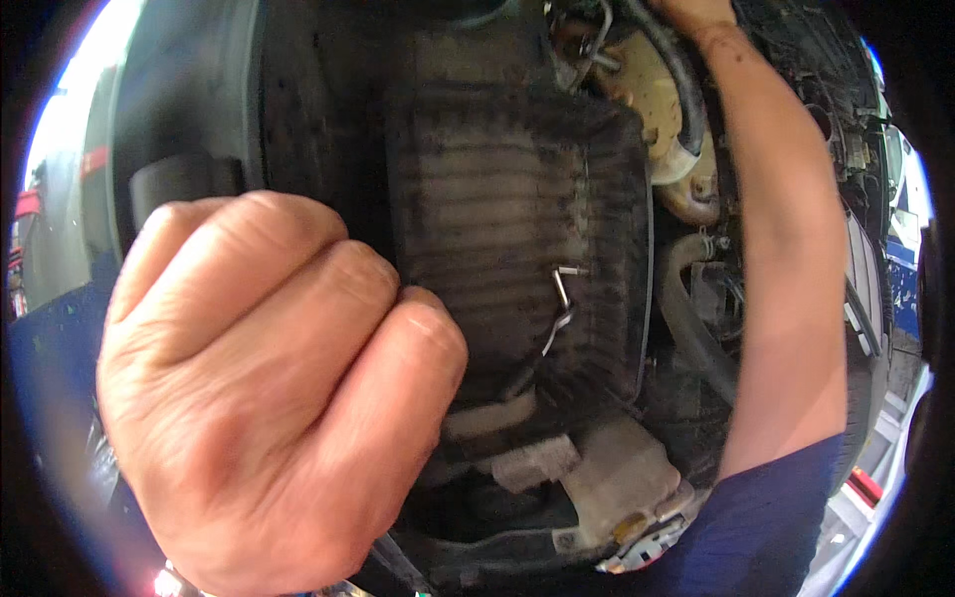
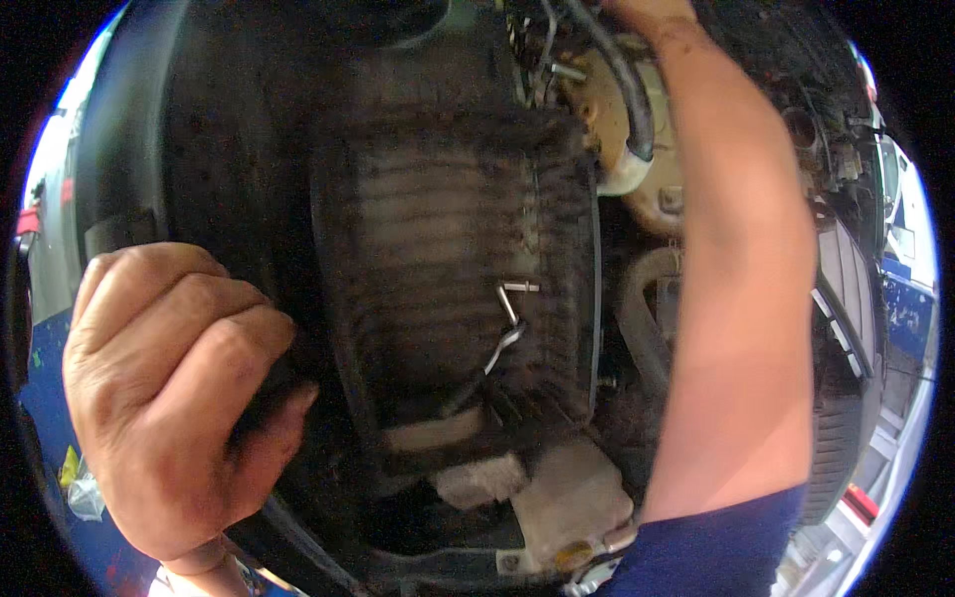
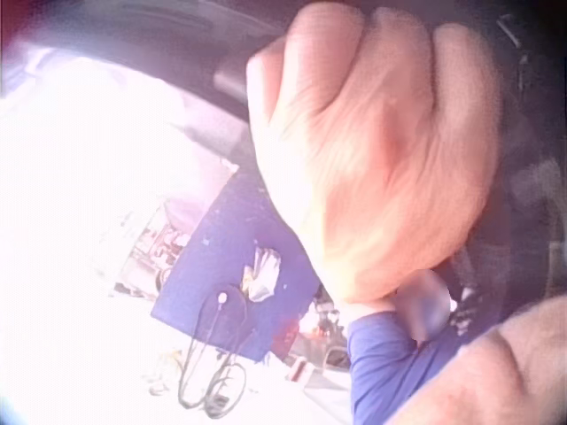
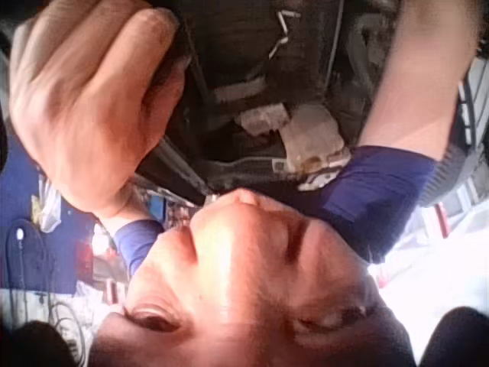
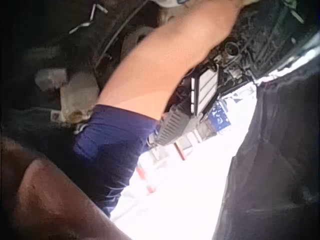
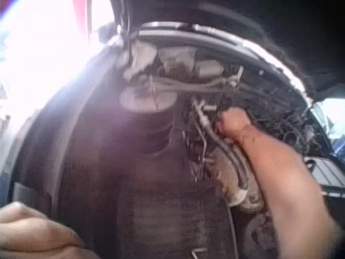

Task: The person retrieves a socket and ratchet from a toolbox, then works under the hood of a car. They loosen and remove bolts from the engine cover, lift the cover off, and spray a lubricant into the exposed area. The person then uses the ratchet to tighten bolts and repositions hoses within the engine bay.

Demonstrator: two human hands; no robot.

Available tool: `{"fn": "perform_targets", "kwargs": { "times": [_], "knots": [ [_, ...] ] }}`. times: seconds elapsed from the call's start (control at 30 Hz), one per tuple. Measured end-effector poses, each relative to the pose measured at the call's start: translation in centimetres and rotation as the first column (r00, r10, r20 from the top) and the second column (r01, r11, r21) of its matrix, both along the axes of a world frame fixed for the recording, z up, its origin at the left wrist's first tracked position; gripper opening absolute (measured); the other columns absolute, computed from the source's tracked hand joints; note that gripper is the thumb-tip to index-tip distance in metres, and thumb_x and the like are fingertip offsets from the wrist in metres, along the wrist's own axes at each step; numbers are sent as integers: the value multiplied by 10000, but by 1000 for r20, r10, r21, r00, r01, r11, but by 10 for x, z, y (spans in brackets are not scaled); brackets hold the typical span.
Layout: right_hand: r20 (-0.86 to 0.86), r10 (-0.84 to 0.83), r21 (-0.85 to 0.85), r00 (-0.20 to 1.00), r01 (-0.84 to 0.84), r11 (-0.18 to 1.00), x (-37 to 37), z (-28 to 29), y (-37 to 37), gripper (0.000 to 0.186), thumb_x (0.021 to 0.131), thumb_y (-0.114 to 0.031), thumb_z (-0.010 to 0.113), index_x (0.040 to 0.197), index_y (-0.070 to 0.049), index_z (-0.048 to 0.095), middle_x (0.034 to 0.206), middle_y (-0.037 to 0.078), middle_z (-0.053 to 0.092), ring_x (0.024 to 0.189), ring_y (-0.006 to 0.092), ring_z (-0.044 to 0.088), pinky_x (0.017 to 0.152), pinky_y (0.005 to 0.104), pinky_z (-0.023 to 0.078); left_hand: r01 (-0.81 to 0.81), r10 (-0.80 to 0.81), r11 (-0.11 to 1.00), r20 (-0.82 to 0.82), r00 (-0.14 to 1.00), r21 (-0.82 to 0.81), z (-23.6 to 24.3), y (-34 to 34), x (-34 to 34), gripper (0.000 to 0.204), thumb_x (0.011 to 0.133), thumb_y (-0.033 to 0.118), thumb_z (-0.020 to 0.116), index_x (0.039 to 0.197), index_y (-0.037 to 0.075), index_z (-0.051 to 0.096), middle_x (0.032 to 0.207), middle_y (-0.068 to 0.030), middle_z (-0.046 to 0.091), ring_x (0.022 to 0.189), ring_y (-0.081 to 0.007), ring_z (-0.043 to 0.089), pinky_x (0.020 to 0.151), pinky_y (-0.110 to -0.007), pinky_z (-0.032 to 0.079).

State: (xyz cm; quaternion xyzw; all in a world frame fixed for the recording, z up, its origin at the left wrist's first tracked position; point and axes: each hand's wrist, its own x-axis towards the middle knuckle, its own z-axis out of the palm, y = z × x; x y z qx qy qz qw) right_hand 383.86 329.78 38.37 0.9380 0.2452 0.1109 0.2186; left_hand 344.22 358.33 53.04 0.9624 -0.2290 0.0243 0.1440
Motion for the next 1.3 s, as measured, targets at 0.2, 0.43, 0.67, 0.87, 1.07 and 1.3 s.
{"fn": "perform_targets", "kwargs": {
  "times": [0.2,0.43,0.67,0.87,1.07,1.3],
  "knots": [
    [100,-83,351,992,43,935,34,-15,10,323,910,-362,703,1011,-59,746,946,220,762,914,466,725,827,562,591,-60,64,994,39,997,-94,4,-6,10,358,591,272,795,844,44,687,833,-90,673,821,-312,647,747,-428,501],
    [20,234,402,972,-222,889,-21,-33,-42,388,926,-328,773,1197,-62,692,1144,197,734,1044,438,704,871,515,576,-139,135,984,-47,990,-112,11,-3,6,322,606,236,821,842,69,681,833,-80,674,830,-310,639,750,-430,497],
    [-346,33,293,938,75,953,-87,-25,-53,389,917,-257,751,1271,-102,709,1098,241,739,1007,444,719,876,513,580,-141,136,981,-50,990,-131,13,-7,7,301,594,207,823,825,79,679,834,-58,668,810,-273,644,710,-407,498],
    [-193,156,421,969,-61,905,-5,-8,-27,435,897,-364,791,1205,-67,720,1021,233,754,960,440,726,854,517,570,-117,101,972,-86,991,-204,11,0,9,341,633,277,826,869,67,696,867,-84,703,834,-313,670,727,-436,525],
    [-393,-35,262,919,148,954,-40,11,-36,526,892,-458,788,1259,-83,740,1142,214,759,1099,428,709,974,502,564,-48,27,970,-91,996,-238,13,7,12,348,677,322,831,885,71,710,873,-75,705,825,-301,670,701,-425,520],
    [-327,101,140,940,-57,988,27,25,-19,497,896,-470,791,1174,-59,758,1104,221,763,1094,417,717,952,532,562,46,-64,947,-47,997,-318,12,15,19,355,683,324,842,887,59,725,848,-77,699,766,-271,665,667,-385,519]
  ]
}}
